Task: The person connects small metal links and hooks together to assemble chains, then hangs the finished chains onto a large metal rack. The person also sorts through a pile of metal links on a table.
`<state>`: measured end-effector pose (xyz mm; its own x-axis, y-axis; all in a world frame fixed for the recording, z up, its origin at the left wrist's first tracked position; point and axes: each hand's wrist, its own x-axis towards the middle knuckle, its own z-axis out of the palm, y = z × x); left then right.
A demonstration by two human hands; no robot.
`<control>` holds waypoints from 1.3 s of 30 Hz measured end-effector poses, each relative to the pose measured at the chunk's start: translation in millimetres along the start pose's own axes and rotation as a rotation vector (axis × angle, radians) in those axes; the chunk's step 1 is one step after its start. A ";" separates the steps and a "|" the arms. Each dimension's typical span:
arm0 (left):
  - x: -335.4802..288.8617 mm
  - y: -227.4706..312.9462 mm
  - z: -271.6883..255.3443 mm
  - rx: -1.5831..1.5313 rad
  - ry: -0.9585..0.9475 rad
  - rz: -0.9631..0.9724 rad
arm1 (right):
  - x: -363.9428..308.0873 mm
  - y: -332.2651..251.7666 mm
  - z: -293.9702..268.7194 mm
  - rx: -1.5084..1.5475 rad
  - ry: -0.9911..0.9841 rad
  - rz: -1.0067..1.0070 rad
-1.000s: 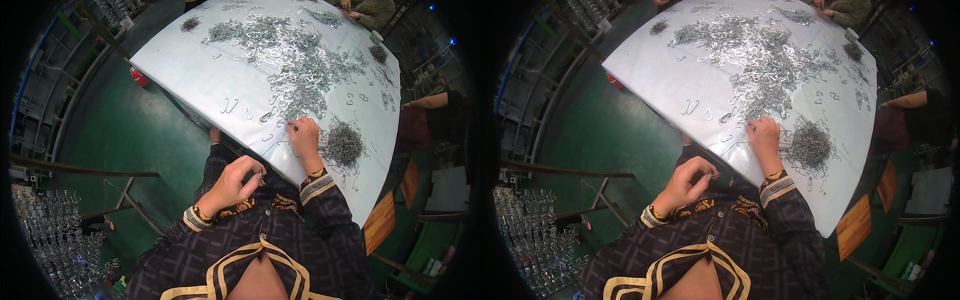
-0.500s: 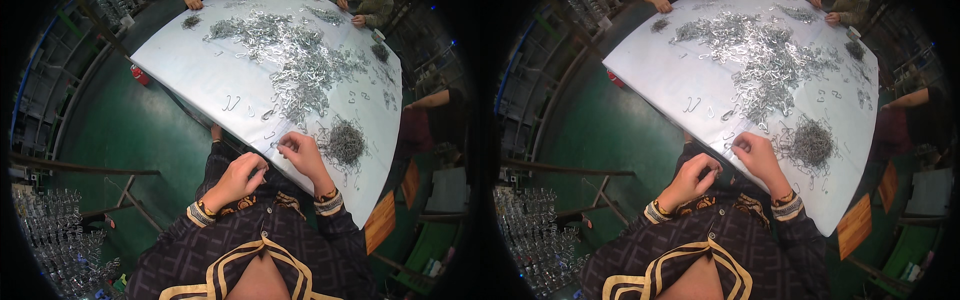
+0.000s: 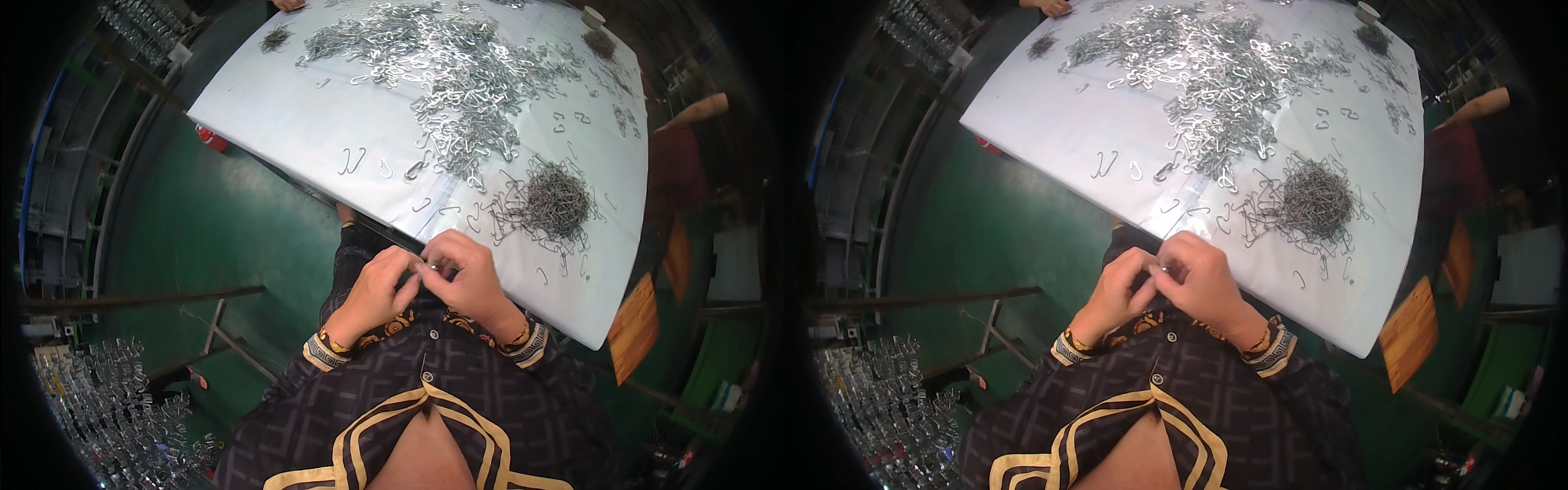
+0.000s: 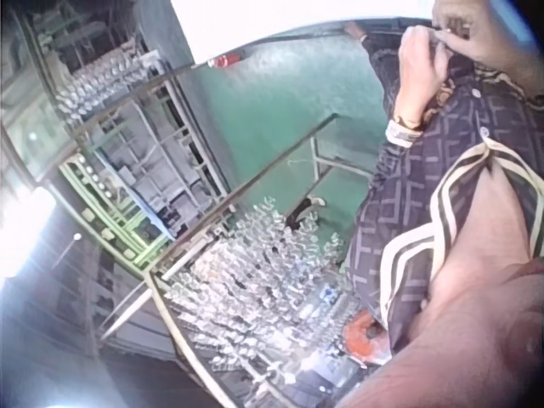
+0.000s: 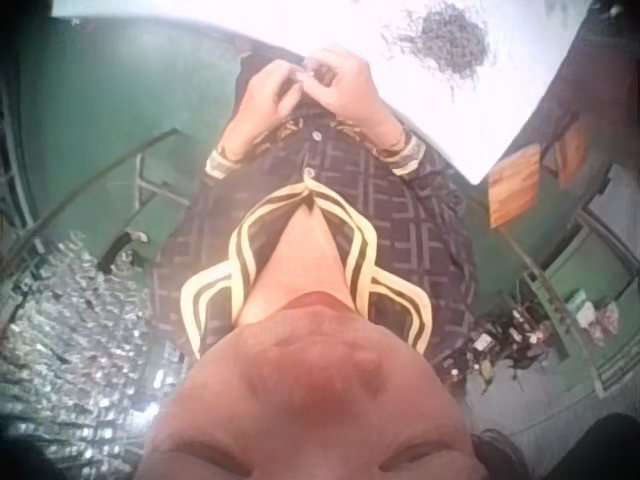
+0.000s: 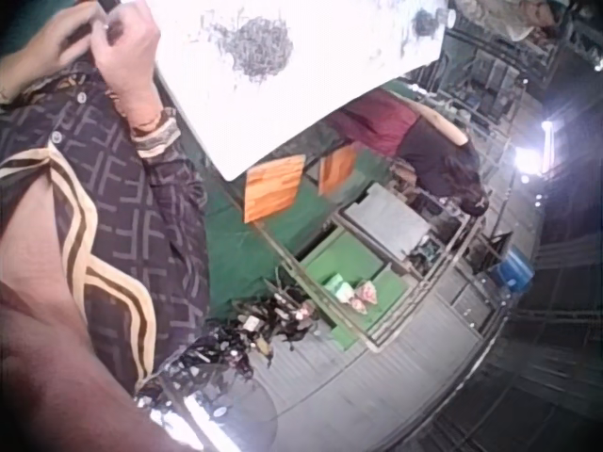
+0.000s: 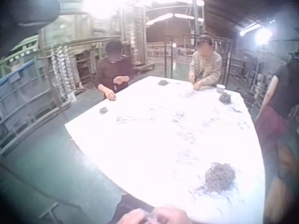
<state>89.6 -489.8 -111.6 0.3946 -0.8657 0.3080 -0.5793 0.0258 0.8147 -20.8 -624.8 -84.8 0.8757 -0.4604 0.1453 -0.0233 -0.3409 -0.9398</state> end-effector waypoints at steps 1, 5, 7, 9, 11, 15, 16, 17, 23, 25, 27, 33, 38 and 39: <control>-0.9 0.5 -0.6 0.000 -0.013 -0.001 | -3.3 0.9 3.8 0.022 0.000 0.015; -3.3 -4.1 -8.6 -0.032 -0.121 -0.022 | -12.0 5.0 11.2 0.044 0.050 0.048; 4.9 0.4 -16.5 -0.025 -0.194 -0.011 | -14.0 8.3 11.2 0.035 0.072 0.054; 12.1 -7.2 -20.0 0.009 -0.170 0.021 | -15.0 12.3 12.0 0.012 0.087 0.039; 24.8 -16.0 -20.6 0.046 -0.135 -0.017 | -17.0 15.5 12.1 -0.032 0.087 0.018; 68.5 -36.6 -1.1 0.195 -0.193 0.061 | -23.0 16.1 12.5 -0.063 0.074 -0.030; 77.7 -42.0 8.7 0.226 -0.194 0.154 | -23.4 14.6 13.2 -0.057 0.077 -0.042; 84.0 -46.9 20.6 0.249 -0.202 0.250 | -25.0 14.6 14.1 -0.053 0.085 -0.045; 97.8 -57.5 47.4 0.417 -0.386 0.486 | -32.2 18.6 11.5 -0.064 0.092 -0.067; 100.9 -58.3 46.9 0.452 -0.390 0.450 | -33.4 20.1 10.2 -0.074 0.095 -0.068; 105.1 -53.6 45.9 0.449 -0.316 0.440 | -33.9 19.8 10.0 -0.066 0.094 -0.074; 110.8 -52.5 54.9 0.529 -0.344 0.512 | -34.4 17.6 8.6 -0.058 0.075 -0.083; 124.3 -55.0 77.4 0.412 -0.231 0.480 | -34.4 20.8 10.8 -0.079 0.096 -0.111; 127.4 -55.3 83.8 0.434 -0.237 0.470 | -34.3 20.2 11.4 -0.072 0.091 -0.113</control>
<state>112.2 -643.4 -158.6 -0.1069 -0.8989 0.4249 -0.9041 0.2656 0.3346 -45.8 -606.5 -112.3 0.8273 -0.4872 0.2797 0.0358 -0.4511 -0.8917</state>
